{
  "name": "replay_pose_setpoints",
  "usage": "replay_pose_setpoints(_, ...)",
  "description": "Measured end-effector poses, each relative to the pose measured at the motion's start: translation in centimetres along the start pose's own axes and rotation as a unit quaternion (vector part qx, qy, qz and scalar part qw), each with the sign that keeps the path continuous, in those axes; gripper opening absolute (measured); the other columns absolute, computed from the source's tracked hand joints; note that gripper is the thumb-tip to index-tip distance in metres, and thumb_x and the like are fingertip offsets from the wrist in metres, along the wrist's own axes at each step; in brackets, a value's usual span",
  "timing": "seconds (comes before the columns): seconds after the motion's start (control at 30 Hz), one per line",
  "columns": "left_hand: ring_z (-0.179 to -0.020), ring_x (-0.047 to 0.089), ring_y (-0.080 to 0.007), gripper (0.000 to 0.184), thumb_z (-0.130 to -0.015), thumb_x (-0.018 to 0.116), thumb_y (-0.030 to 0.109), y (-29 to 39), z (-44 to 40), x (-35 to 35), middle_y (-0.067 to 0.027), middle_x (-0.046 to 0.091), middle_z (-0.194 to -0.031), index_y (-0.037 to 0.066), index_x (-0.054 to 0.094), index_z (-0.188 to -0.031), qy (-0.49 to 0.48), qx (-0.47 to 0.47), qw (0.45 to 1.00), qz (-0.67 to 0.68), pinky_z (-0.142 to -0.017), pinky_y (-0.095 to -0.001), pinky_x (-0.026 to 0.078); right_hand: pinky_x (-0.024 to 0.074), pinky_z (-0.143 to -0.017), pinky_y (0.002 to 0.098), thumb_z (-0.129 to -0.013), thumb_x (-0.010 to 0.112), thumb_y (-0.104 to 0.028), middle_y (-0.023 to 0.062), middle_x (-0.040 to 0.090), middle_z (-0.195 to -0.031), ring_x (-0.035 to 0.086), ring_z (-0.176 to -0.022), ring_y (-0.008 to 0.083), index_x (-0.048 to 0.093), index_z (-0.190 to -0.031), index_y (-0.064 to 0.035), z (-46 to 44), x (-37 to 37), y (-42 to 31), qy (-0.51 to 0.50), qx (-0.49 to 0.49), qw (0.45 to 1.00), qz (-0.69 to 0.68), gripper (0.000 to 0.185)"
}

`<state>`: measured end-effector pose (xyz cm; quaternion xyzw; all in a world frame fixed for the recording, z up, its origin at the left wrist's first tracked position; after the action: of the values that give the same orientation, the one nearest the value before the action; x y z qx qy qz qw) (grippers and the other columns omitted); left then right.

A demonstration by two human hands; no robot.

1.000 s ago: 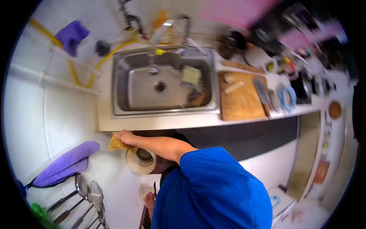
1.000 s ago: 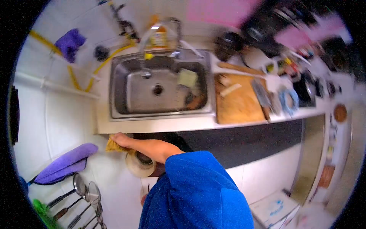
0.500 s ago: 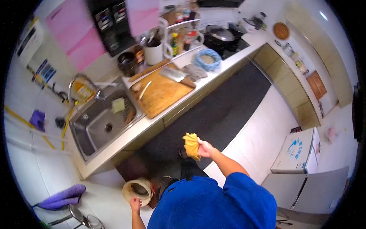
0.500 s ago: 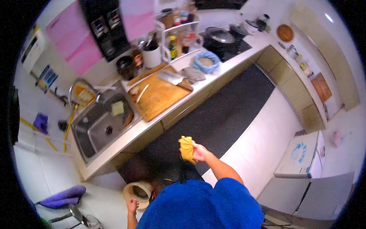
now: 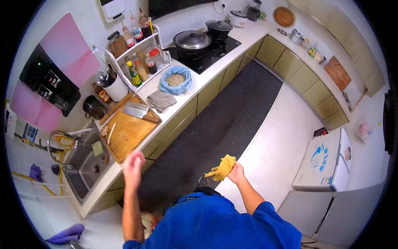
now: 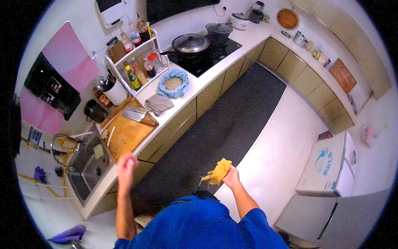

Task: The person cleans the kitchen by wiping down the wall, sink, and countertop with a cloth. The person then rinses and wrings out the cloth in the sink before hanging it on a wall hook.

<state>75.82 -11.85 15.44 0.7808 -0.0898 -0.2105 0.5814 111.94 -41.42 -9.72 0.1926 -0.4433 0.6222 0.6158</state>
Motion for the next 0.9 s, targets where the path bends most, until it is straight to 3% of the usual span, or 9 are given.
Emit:
replay_pose_setpoints(0.07,-0.088,0.062,-0.0152,0.021,-0.1,0.054,0.002,11.9,-6.8,2.5,-0.0076,0.066,-0.102,0.002,0.066,-0.117,0.02,0.161,0.986,-0.044,-0.078,-0.0295,0.052,0.0417,-0.111,0.0549,-0.105,0.035,-0.035,0.0171,0.061,-0.135,0.058,-0.124,0.0377,0.054,-0.136,-0.0044,0.8,1.4,-4.6,0.033,-0.027,0.999,0.004,0.048)
replay_pose_setpoints(0.17,-0.096,0.065,-0.0215,0.037,-0.103,0.051,0.029,26.8,-12.8,3.7,-0.0165,0.066,-0.115,0.001,0.063,-0.125,0.05,0.375,0.923,-0.064,-0.087,-0.035,0.052,0.0432,-0.111,0.0524,-0.104,0.039,-0.031,0.0162,0.059,-0.14,0.057,-0.128,0.0335,0.052,-0.14,-0.0009,-1.4,-1.7,-10.0,-0.005,-0.063,0.998,0.004,0.049)
replay_pose_setpoints(0.2,-0.099,0.064,-0.0192,0.029,-0.101,0.053,0.021,30.1,-14.2,1.7,-0.0118,0.066,-0.112,0.002,0.063,-0.118,0.052,0.379,0.923,-0.053,-0.097,-0.0357,0.049,0.0439,-0.111,0.0514,-0.105,0.039,-0.029,0.016,0.059,-0.14,0.057,-0.128,0.0329,0.051,-0.141,-0.0006,-1.6,-1.6,-11.6,-0.011,-0.071,0.997,-0.002,0.048)
replay_pose_setpoints(0.3,-0.1,0.064,-0.0194,0.029,-0.101,0.053,0.021,36.8,-17.0,4.2,-0.012,0.066,-0.112,0.001,0.063,-0.119,0.056,0.558,0.826,-0.047,-0.096,-0.0358,0.049,0.0424,-0.112,0.0501,-0.108,0.037,-0.033,0.0152,0.059,-0.139,0.056,-0.129,0.0321,0.05,-0.142,-0.0011,-1.6,-2.6,-14.9,0.042,-0.108,0.993,-0.004,0.048)
replay_pose_setpoints(0.43,-0.101,0.064,-0.0197,0.029,-0.1,0.054,0.02,39.0,-22.6,9.4,-0.0122,0.066,-0.113,0.001,0.063,-0.12,0.057,0.647,0.76,-0.029,-0.096,-0.0359,0.049,0.0421,-0.113,0.0494,-0.109,0.035,-0.035,0.015,0.057,-0.141,0.054,-0.131,0.0321,0.05,-0.142,-0.0017,-1.5,-6.5,-17.3,0.148,-0.146,0.978,-0.032,0.049)
replay_pose_setpoints(0.63,-0.103,0.064,-0.0201,0.03,-0.099,0.055,0.02,38.3,-34.7,18.3,-0.0125,0.066,-0.113,0.001,0.063,-0.121,0.042,0.695,0.717,0.036,-0.096,-0.036,0.05,0.0422,-0.112,0.0502,-0.108,0.036,-0.036,0.0162,0.06,-0.135,0.056,-0.127,0.0335,0.052,-0.139,-0.0025,-1.0,-14.5,-19.3,0.249,-0.168,0.952,-0.058,0.048)
replay_pose_setpoints(0.7,-0.103,0.064,-0.0202,0.03,-0.099,0.056,0.019,38.3,-39.3,21.2,-0.0126,0.066,-0.114,0.001,0.063,-0.121,0.032,0.7,0.711,0.058,-0.096,-0.036,0.05,0.0404,-0.112,0.0542,-0.109,0.03,-0.041,0.0182,0.059,-0.136,0.054,-0.129,0.0369,0.052,-0.138,-0.0023,-0.3,-15.4,-18.7,0.3,-0.165,0.936,-0.078,0.053)
replay_pose_setpoints(0.8,-0.104,0.064,-0.0204,0.03,-0.099,0.056,0.019,38.2,-44.5,25.2,-0.0128,0.067,-0.114,0.001,0.063,-0.122,0.027,0.712,0.697,0.075,-0.096,-0.0361,0.05,0.0403,-0.111,0.0575,-0.108,0.03,-0.037,0.0193,0.06,-0.134,0.055,-0.127,0.0388,0.053,-0.136,-0.0031,-0.6,-12.8,-20.5,0.372,-0.202,0.9,-0.107,0.049)
replay_pose_setpoints(0.9,-0.105,0.064,-0.0206,0.031,-0.098,0.057,0.019,38.2,-49.5,29.5,-0.013,0.067,-0.114,0.001,0.064,-0.123,0.015,0.716,0.69,0.104,-0.096,-0.0361,0.05,0.04,-0.111,0.0583,-0.107,0.031,-0.033,0.0197,0.059,-0.134,0.055,-0.127,0.0394,0.053,-0.136,-0.0038,-2.5,-13.5,-21.7,0.305,-0.23,0.912,-0.151,0.047)
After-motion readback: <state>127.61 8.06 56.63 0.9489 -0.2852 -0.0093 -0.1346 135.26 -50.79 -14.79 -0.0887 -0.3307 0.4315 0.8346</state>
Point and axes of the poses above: each hand's wrist, its own z-axis away from the middle knuckle, its own x-axis out of the palm, y = z × x, the point moved 5 cm from there along -z, towards the middle knuckle
